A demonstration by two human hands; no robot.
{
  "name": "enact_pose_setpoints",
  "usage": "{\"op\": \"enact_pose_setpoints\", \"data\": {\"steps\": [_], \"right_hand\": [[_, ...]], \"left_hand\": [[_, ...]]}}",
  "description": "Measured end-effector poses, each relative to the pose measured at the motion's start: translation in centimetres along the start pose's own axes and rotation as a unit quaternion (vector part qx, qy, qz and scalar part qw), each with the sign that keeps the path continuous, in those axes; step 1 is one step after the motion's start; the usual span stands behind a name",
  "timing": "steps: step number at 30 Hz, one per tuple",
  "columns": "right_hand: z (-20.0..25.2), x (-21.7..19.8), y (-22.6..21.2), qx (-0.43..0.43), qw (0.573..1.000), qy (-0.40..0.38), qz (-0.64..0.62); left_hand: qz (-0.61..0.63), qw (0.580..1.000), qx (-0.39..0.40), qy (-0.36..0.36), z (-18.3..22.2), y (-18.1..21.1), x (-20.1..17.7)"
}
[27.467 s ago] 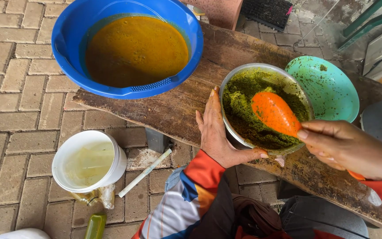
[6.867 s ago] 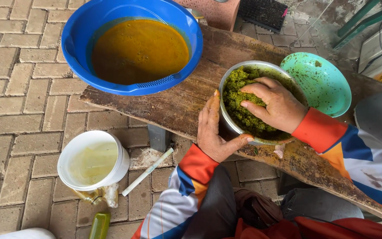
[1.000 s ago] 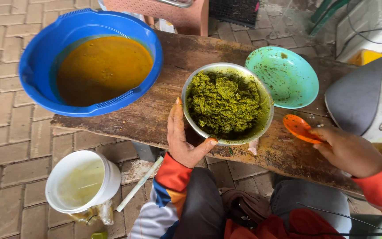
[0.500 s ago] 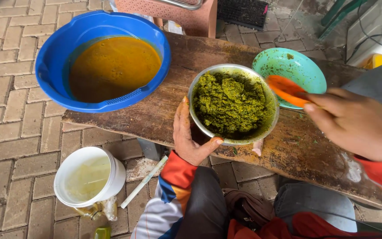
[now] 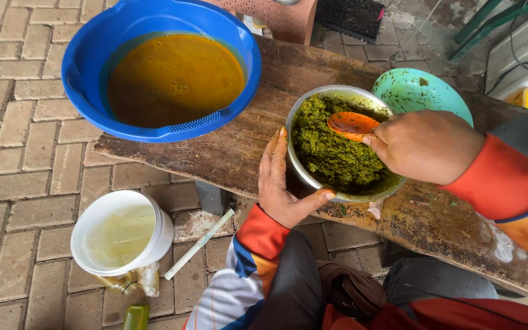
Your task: Stirring and pouring a thick green paste between bowls on a wooden work surface.
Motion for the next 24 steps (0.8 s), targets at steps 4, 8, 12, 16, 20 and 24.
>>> {"op": "enact_pose_setpoints", "data": {"steps": [4, 8, 12, 16, 20, 24], "right_hand": [[-1.4, 0.8, 1.1, -0.006, 0.997, -0.071, -0.041], [-2.2, 0.9, 1.5, 0.004, 0.99, -0.094, -0.105], [-2.9, 2.2, 2.6, -0.016, 0.982, -0.101, -0.159], [-3.3, 1.7, 2.2, -0.019, 0.98, -0.128, -0.149], [-3.7, 1.6, 2.3, -0.004, 0.973, -0.16, -0.168], [-4.0, 2.1, 2.6, 0.029, 0.964, -0.207, -0.165]], "left_hand": [[0.008, 1.0, -0.017, -0.001, 0.2, 0.0, -0.2], [0.001, 1.0, -0.026, -0.005, 0.2, -0.1, -0.1], [-0.003, 1.0, -0.012, -0.003, 0.2, -0.1, 0.0], [-0.004, 1.0, -0.014, -0.004, 0.1, 0.1, -0.1], [0.0, 1.0, -0.01, 0.003, 0.1, 0.1, -0.1], [0.01, 1.0, -0.018, 0.002, 0.0, 0.4, -0.4]]}}
Point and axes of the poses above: each hand's wrist, its own z-axis away from the middle knuckle, its own x-axis out of the palm, y = z × x, the point moved 3 cm from there along -z, towards the middle knuckle, and after that the axes turned 6 degrees about -x, right-handed, at the moved point
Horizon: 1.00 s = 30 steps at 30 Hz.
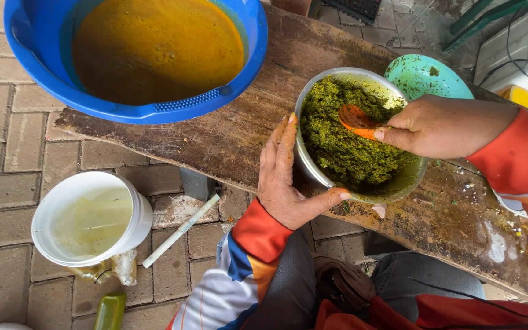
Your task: Stirring and pouring a thick green paste between bowls on a wooden work surface.
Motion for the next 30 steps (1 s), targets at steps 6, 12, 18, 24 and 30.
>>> {"op": "enact_pose_setpoints", "data": {"steps": [6, 12, 18, 24, 30], "right_hand": [[-0.5, 0.5, 0.3, -0.009, 1.0, -0.006, 0.015], [0.8, 1.1, -0.5, -0.013, 0.999, 0.027, 0.028], [3.0, 2.3, 1.1, -0.133, 0.971, 0.185, 0.064], [4.6, 2.7, 5.1, -0.007, 0.982, 0.148, 0.117], [6.5, 3.1, 2.7, -0.093, 0.957, 0.256, 0.1]], "left_hand": [[0.013, 1.0, -0.008, -0.008, 0.0, -0.3, 0.1], [-0.008, 1.0, 0.013, 0.001, 0.0, -0.3, 0.1], [-0.005, 1.0, 0.018, 0.0, 0.2, -0.4, -0.3], [-0.002, 1.0, 0.023, -0.001, 0.3, -0.8, 0.1], [-0.006, 1.0, 0.023, -0.003, 0.2, -0.7, 0.0]]}}
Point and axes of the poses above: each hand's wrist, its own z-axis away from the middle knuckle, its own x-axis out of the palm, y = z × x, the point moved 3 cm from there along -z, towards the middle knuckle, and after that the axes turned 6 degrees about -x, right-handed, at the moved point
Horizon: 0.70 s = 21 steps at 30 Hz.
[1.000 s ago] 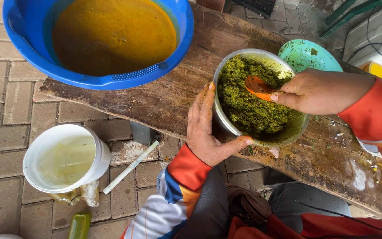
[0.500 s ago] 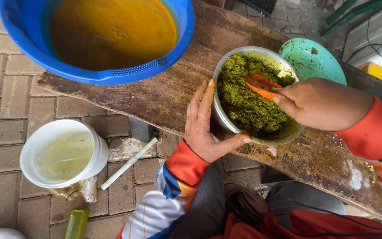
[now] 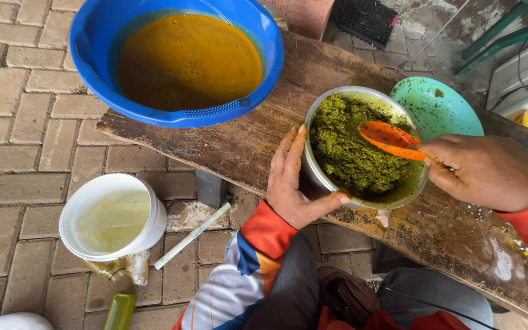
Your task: Stirring and pouring a thick green paste between bowls on a wooden work surface.
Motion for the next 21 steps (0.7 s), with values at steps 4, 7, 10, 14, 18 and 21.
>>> {"op": "enact_pose_setpoints", "data": {"steps": [4, 7, 10, 14, 18, 21], "right_hand": [[-1.6, -1.3, -0.7, 0.013, 1.0, 0.01, 0.015], [-3.9, -2.5, -0.5, 0.083, 0.984, -0.108, 0.111], [-6.7, -4.3, -1.0, 0.015, 0.999, -0.003, 0.046], [-9.7, -5.1, -2.4, 0.025, 0.996, -0.079, 0.038], [-11.9, -3.9, -2.7, -0.007, 0.989, -0.149, 0.0], [-12.7, -2.8, -2.7, 0.011, 0.973, -0.229, -0.008]], "left_hand": [[0.007, 1.0, 0.002, -0.005, 0.0, -0.1, 0.1], [0.004, 1.0, 0.002, -0.003, 0.1, -0.3, 0.4], [-0.005, 1.0, 0.028, 0.006, 0.1, -0.3, 0.5], [-0.011, 1.0, -0.011, -0.011, -0.1, 0.0, 0.2], [-0.017, 0.999, -0.025, -0.013, -0.1, -0.1, 0.2], [-0.009, 0.999, -0.047, -0.02, -0.1, -0.2, 0.2]]}}
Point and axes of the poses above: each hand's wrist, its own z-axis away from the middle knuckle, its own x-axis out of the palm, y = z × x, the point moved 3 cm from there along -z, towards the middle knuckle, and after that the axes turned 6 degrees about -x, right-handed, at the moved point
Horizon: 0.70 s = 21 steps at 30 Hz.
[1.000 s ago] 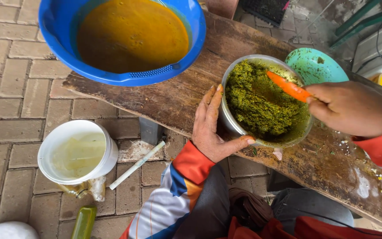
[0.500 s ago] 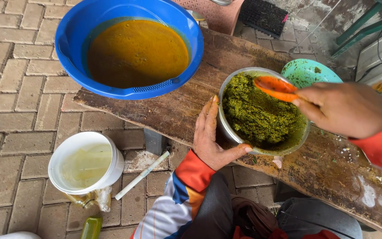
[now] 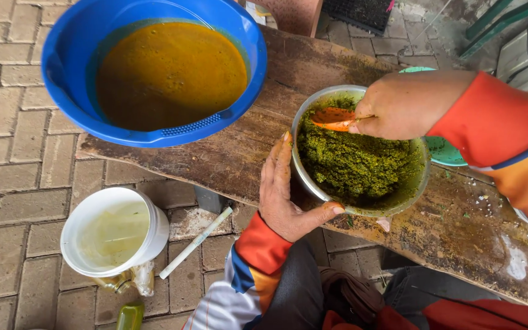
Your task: Stirring and pouring a thick green paste between bowls on a wooden work surface.
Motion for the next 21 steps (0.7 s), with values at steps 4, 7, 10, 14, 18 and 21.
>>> {"op": "enact_pose_setpoints", "data": {"steps": [4, 7, 10, 14, 18, 21], "right_hand": [[-1.0, 1.5, 0.0, -0.066, 0.998, 0.0, -0.002], [-1.0, 2.1, 0.3, -0.07, 0.997, -0.011, -0.013], [-1.0, 2.4, 0.2, -0.076, 0.997, -0.018, -0.019], [-0.9, 2.9, 0.3, -0.059, 0.997, -0.028, -0.042], [-0.1, 2.9, -0.2, -0.034, 0.997, -0.001, -0.07], [0.5, 4.6, 0.3, -0.037, 0.992, 0.073, -0.093]], "left_hand": [[-0.007, 1.0, 0.019, 0.005, 0.1, -0.3, 0.2], [-0.026, 0.999, 0.027, 0.008, 0.1, -0.2, 0.1], [-0.008, 0.999, 0.029, -0.011, 0.1, -0.1, -0.1], [-0.009, 0.999, 0.036, -0.012, -0.1, 0.2, 0.0], [-0.032, 0.999, 0.039, -0.012, 0.0, 0.2, 0.1], [-0.025, 0.999, 0.027, -0.013, -0.2, 0.6, 0.2]]}}
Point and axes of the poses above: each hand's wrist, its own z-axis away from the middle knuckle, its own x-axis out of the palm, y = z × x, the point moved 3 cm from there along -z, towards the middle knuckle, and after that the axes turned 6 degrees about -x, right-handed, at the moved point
